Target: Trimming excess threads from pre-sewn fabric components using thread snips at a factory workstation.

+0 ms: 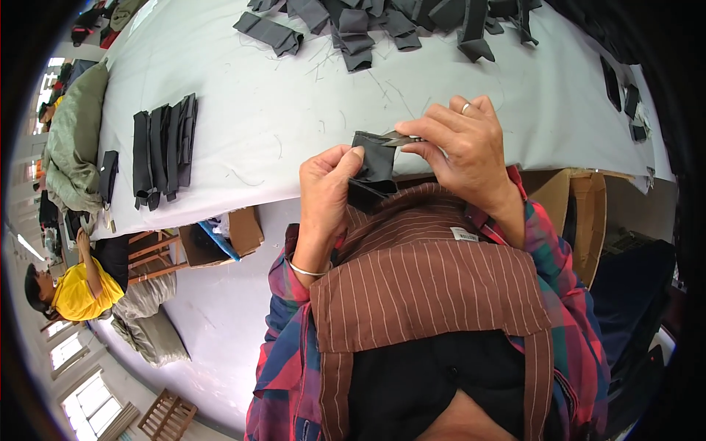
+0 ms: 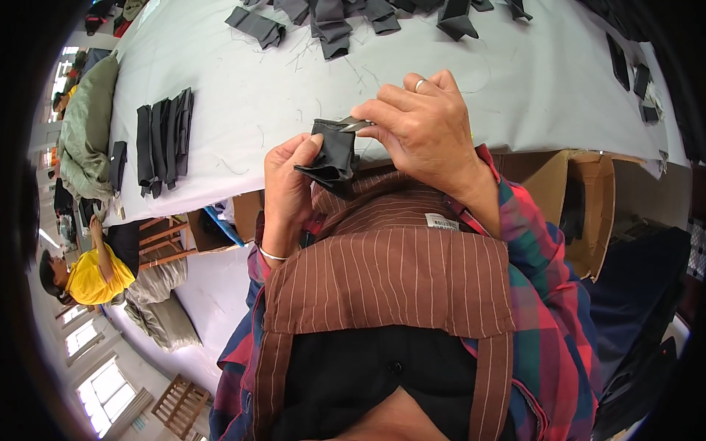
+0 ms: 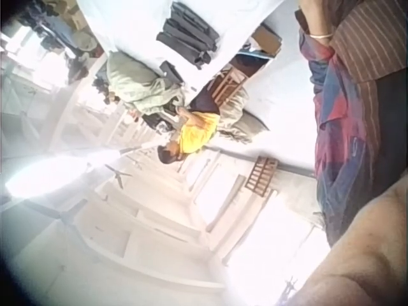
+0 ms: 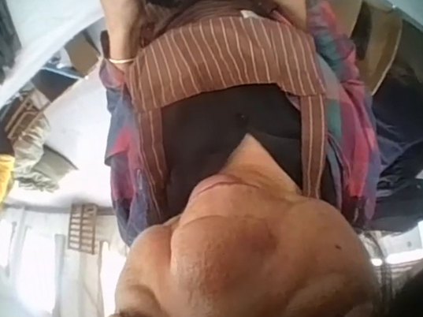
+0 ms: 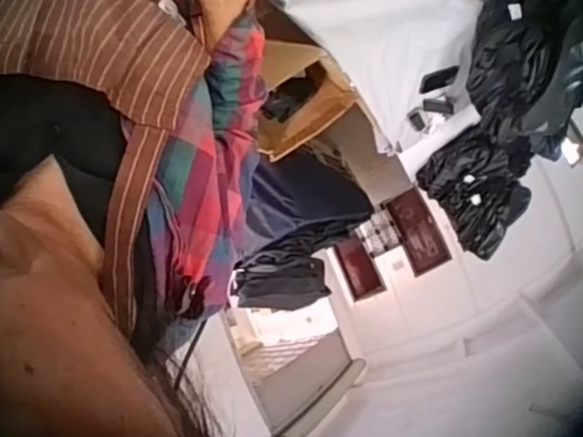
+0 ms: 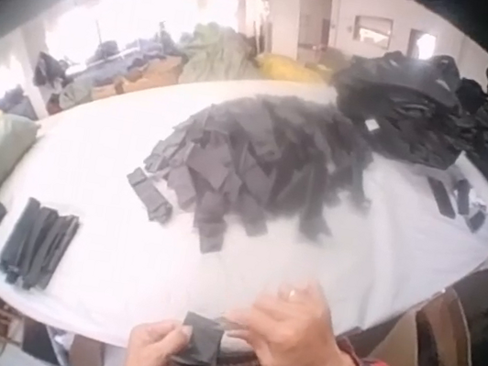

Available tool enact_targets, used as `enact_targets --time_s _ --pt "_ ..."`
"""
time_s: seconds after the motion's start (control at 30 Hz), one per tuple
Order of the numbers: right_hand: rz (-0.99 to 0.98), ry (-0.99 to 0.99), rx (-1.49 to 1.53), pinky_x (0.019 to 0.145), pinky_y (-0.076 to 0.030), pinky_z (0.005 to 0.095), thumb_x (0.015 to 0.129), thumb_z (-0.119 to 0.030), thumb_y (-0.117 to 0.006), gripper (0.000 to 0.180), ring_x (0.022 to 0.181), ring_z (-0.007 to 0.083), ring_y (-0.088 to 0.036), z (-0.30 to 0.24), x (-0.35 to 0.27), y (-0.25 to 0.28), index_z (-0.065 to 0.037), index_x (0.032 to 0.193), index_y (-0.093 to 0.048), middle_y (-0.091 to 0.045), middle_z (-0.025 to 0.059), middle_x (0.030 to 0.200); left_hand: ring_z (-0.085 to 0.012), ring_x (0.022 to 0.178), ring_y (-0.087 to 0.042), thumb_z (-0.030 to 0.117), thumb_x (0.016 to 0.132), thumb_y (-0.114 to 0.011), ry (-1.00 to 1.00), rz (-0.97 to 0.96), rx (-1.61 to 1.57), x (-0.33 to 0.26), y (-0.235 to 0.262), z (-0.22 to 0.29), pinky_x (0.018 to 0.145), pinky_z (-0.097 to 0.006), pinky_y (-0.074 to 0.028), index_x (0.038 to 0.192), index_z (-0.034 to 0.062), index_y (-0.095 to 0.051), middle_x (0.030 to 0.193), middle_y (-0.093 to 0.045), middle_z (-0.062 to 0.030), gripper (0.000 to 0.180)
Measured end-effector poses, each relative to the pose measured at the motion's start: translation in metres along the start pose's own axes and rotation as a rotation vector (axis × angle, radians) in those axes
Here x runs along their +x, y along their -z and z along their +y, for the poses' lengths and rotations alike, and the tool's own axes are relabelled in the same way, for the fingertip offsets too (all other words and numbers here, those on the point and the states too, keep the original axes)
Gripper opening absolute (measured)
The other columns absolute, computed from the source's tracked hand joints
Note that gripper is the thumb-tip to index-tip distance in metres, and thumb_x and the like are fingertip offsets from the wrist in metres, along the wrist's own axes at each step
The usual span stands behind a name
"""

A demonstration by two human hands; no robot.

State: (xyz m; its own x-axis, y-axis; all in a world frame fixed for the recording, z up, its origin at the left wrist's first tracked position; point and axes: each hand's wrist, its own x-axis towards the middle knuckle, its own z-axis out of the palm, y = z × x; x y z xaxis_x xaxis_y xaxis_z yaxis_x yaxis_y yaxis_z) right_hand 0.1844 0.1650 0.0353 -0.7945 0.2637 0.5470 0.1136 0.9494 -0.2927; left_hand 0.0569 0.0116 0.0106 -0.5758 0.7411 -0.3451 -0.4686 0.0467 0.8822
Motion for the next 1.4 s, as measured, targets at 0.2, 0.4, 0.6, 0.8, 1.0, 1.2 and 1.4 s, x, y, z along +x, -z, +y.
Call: enact_targets --time_s 0.2,0.4,0.6,0.8,1.0,1.2,1.4 --pt "-0.051 0.019 0.060 0.066 -0.029 0.0312 0.071 -0.025 -0.073 0.014 0.063 0.0154 -0.045 0.004 0.002 0.001 -0.017 0.081 -0.065 -0.055 -0.0068 0.067 -0.0014 0.059 -0.043 0.010 0.088 -0.059 0.007 0.006 0.099 -0.004 0.000 0.008 0.053 -0.019 -0.034 0.073 -0.0014 -0.063 0.066 -0.055 0.0054 0.020" --pt "-0.163 -0.139 0.321 0.069 -0.029 0.0293 0.071 -0.013 -0.074 0.014 0.063 0.0163 -0.044 0.008 0.001 0.006 -0.013 0.084 -0.068 -0.062 -0.0033 0.074 -0.0013 0.058 -0.044 0.008 0.087 -0.058 -0.013 -0.013 0.182 -0.006 0.005 0.011 0.052 -0.019 -0.035 0.070 -0.0014 -0.063 0.063 -0.054 0.0052 0.021" --pt "-0.100 -0.094 0.256 0.066 -0.029 0.0311 0.072 -0.020 -0.073 0.015 0.064 0.0165 -0.048 0.000 0.003 0.009 -0.015 0.084 -0.066 -0.062 -0.0046 0.072 -0.0014 0.058 -0.044 0.009 0.088 -0.058 -0.006 -0.001 0.137 -0.005 0.006 0.010 0.053 -0.018 -0.035 0.071 -0.0018 -0.064 0.064 -0.055 0.0047 0.021" --pt "-0.079 -0.058 0.171 0.065 -0.029 0.0302 0.070 -0.016 -0.075 0.018 0.061 0.0176 -0.043 -0.005 -0.003 -0.002 -0.013 0.087 -0.067 -0.060 -0.0020 0.071 -0.0021 0.058 -0.046 0.010 0.088 -0.058 0.007 0.004 0.110 -0.006 0.005 0.009 0.053 -0.019 -0.036 0.072 -0.0019 -0.064 0.065 -0.056 0.0040 0.020" --pt "-0.017 -0.193 0.242 0.063 -0.033 0.0310 0.071 -0.014 -0.074 0.018 0.064 0.0183 -0.052 -0.010 -0.001 -0.003 -0.012 0.087 -0.066 -0.062 -0.0013 0.073 -0.0022 0.058 -0.046 0.011 0.088 -0.058 -0.017 0.005 0.105 -0.006 0.005 0.006 0.054 -0.019 -0.037 0.075 -0.0025 -0.065 0.066 -0.057 0.0037 0.020" --pt "-0.013 -0.184 0.248 0.061 -0.035 0.0314 0.066 -0.012 -0.072 0.019 0.065 0.0196 -0.055 -0.021 -0.004 -0.019 -0.012 0.084 -0.065 -0.060 0.0004 0.070 -0.0011 0.057 -0.044 0.012 0.089 -0.059 -0.014 -0.016 0.088 -0.006 0.001 -0.003 0.051 -0.018 -0.035 0.079 -0.0026 -0.066 0.066 -0.057 0.0049 0.018" --pt "-0.004 -0.144 0.191 0.060 -0.036 0.0325 0.064 -0.009 -0.069 0.015 0.063 0.0208 -0.056 -0.018 -0.006 -0.028 -0.011 0.078 -0.063 -0.059 0.0012 0.067 0.0007 0.059 -0.041 0.012 0.090 -0.060 -0.071 0.027 0.163 -0.008 -0.001 -0.013 0.051 -0.017 -0.031 0.079 -0.0028 -0.066 0.064 -0.053 0.0081 0.019"
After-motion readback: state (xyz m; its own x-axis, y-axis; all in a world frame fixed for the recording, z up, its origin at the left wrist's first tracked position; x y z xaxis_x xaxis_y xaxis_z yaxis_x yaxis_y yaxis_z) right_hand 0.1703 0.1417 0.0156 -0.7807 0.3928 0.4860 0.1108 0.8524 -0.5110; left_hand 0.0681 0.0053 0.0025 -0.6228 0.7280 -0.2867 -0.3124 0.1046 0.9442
